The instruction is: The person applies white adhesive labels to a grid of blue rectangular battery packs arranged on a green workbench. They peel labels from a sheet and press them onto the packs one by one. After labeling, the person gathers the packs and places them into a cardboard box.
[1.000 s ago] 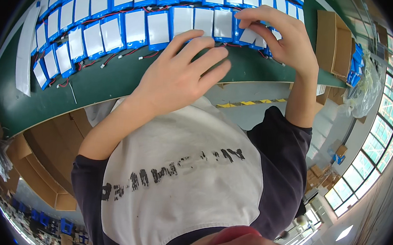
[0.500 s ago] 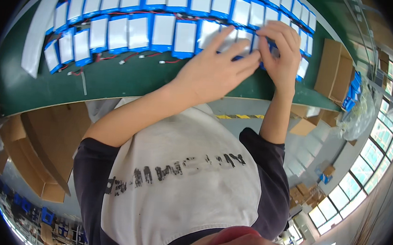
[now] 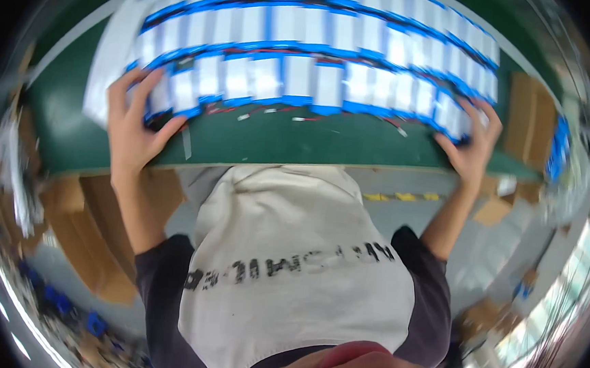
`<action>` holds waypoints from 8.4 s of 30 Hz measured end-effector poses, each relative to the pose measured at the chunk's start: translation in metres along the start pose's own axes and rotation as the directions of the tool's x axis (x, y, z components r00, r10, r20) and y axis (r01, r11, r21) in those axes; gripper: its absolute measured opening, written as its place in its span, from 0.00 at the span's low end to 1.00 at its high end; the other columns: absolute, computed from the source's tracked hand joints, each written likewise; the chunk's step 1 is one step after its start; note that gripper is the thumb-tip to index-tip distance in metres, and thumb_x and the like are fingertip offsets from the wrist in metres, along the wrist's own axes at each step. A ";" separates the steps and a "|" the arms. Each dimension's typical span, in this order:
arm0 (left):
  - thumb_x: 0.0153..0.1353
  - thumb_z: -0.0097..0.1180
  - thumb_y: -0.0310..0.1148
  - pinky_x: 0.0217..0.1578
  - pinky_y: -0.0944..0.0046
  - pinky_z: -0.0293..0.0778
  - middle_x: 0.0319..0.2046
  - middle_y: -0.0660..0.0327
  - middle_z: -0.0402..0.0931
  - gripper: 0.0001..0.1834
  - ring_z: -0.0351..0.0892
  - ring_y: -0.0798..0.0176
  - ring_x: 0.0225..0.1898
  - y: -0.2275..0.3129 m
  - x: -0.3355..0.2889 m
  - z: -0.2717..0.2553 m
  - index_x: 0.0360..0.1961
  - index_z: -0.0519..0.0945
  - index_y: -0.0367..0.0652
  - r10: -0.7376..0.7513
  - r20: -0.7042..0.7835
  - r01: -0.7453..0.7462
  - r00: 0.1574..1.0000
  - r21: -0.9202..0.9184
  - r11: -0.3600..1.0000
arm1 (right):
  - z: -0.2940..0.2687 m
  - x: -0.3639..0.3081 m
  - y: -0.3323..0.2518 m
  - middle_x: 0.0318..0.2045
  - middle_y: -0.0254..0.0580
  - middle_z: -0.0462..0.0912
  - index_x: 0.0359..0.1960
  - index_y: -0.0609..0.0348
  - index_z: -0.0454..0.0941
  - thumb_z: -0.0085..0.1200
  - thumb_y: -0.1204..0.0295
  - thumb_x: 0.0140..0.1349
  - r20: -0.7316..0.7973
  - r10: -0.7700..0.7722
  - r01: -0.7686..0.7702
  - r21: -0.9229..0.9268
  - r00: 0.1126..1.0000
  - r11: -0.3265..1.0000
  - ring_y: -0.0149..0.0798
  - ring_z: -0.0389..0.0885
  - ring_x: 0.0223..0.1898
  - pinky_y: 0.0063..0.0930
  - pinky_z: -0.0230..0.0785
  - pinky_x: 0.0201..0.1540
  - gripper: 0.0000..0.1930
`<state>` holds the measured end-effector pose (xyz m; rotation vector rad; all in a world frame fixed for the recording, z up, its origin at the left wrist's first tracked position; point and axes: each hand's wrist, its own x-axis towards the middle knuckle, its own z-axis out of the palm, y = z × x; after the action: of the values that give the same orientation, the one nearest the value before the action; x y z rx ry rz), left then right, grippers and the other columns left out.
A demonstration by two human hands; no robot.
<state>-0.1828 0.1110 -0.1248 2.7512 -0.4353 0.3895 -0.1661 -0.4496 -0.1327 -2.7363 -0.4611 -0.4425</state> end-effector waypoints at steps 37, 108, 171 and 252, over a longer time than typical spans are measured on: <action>0.45 0.78 0.49 0.55 0.50 0.69 0.58 0.58 0.76 0.43 0.73 0.49 0.52 0.021 0.003 0.017 0.63 0.79 0.45 0.181 0.028 -0.182 0.983 0.029 0.983 | 0.031 0.040 -0.064 0.56 0.40 0.76 0.64 0.43 0.79 0.77 0.46 0.42 0.013 -0.146 0.142 0.145 0.989 0.979 0.49 0.69 0.58 0.44 0.66 0.61 0.44; 0.58 0.70 0.40 0.64 0.49 0.68 0.60 0.53 0.76 0.25 0.73 0.44 0.61 -0.016 0.082 0.003 0.56 0.83 0.47 0.272 0.012 -0.270 0.962 -0.068 0.960 | -0.007 0.091 0.046 0.42 0.43 0.81 0.61 0.46 0.81 0.73 0.49 0.51 0.086 -0.294 0.300 -0.082 0.952 0.950 0.50 0.78 0.46 0.44 0.69 0.52 0.36; 0.49 0.77 0.41 0.46 0.58 0.80 0.43 0.58 0.85 0.26 0.83 0.53 0.44 -0.079 0.107 0.018 0.51 0.86 0.47 0.338 -0.346 -0.271 0.875 0.229 0.935 | -0.076 0.099 0.047 0.47 0.50 0.81 0.61 0.56 0.79 0.63 0.59 0.65 -0.643 -0.124 -0.208 -0.416 0.756 0.885 0.54 0.81 0.49 0.42 0.74 0.50 0.25; 0.52 0.74 0.49 0.54 0.53 0.69 0.53 0.58 0.75 0.37 0.73 0.53 0.54 0.049 0.044 0.045 0.65 0.79 0.56 0.286 0.054 -0.279 0.957 -0.107 0.954 | 0.044 0.044 -0.107 0.49 0.36 0.77 0.66 0.45 0.76 0.73 0.48 0.50 0.088 -0.185 0.192 -0.072 0.979 0.979 0.45 0.72 0.49 0.40 0.65 0.52 0.40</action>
<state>-0.1495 0.0402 -0.1381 2.6161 -0.8484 0.3314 -0.1542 -0.3260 -0.1283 -2.8072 -0.7440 -0.4054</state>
